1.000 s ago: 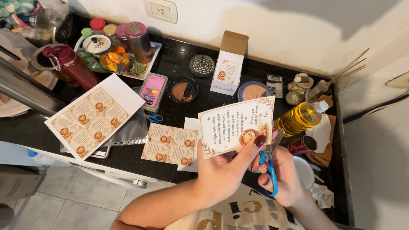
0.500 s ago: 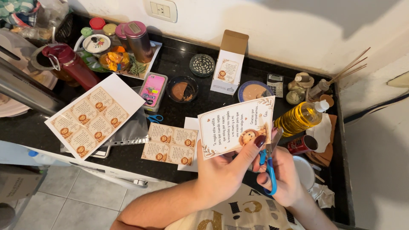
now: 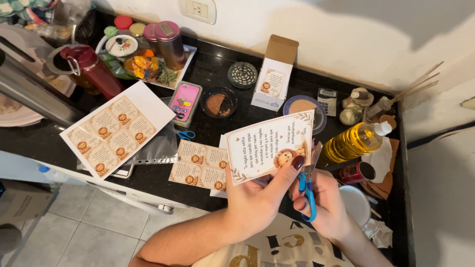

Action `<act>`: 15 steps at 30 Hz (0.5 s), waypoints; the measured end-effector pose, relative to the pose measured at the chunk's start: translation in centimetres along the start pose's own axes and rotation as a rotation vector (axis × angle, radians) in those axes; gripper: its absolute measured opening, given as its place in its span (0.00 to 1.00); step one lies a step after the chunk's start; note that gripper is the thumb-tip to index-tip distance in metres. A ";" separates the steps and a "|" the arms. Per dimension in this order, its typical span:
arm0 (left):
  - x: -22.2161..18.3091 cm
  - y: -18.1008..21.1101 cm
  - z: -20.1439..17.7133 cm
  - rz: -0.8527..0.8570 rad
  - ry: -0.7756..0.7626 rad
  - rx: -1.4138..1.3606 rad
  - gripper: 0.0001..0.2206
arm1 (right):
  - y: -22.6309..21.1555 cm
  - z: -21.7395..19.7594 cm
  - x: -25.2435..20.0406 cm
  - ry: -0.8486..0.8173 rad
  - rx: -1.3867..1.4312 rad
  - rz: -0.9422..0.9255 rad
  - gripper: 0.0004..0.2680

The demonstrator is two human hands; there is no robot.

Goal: Cutting out printed labels or gift tags with scissors on a workspace.

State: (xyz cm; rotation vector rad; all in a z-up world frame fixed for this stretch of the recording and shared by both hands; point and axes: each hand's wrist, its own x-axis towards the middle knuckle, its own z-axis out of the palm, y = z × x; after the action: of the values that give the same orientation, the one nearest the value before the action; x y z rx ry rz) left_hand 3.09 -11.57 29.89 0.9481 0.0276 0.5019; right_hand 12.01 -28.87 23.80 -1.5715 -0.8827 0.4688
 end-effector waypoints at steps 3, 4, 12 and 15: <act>-0.1 -0.2 -0.6 0.015 0.032 0.026 0.04 | -0.2 0.4 0.8 -0.020 0.000 0.008 0.18; 0.0 0.0 -0.7 0.019 0.040 0.026 0.04 | 0.0 0.5 1.0 -0.028 0.001 0.008 0.18; 0.2 0.1 -1.6 0.019 0.083 0.023 0.04 | 0.3 1.1 2.2 -0.054 0.028 -0.045 0.17; 0.3 0.1 -1.6 0.025 0.071 -0.009 0.04 | 0.5 1.0 2.3 -0.050 -0.001 -0.053 0.17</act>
State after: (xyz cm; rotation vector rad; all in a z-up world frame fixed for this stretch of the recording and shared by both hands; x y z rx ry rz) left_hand 2.96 -10.14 29.02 0.9222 0.0779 0.5580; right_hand 12.86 -26.44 23.51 -1.5389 -0.9605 0.4717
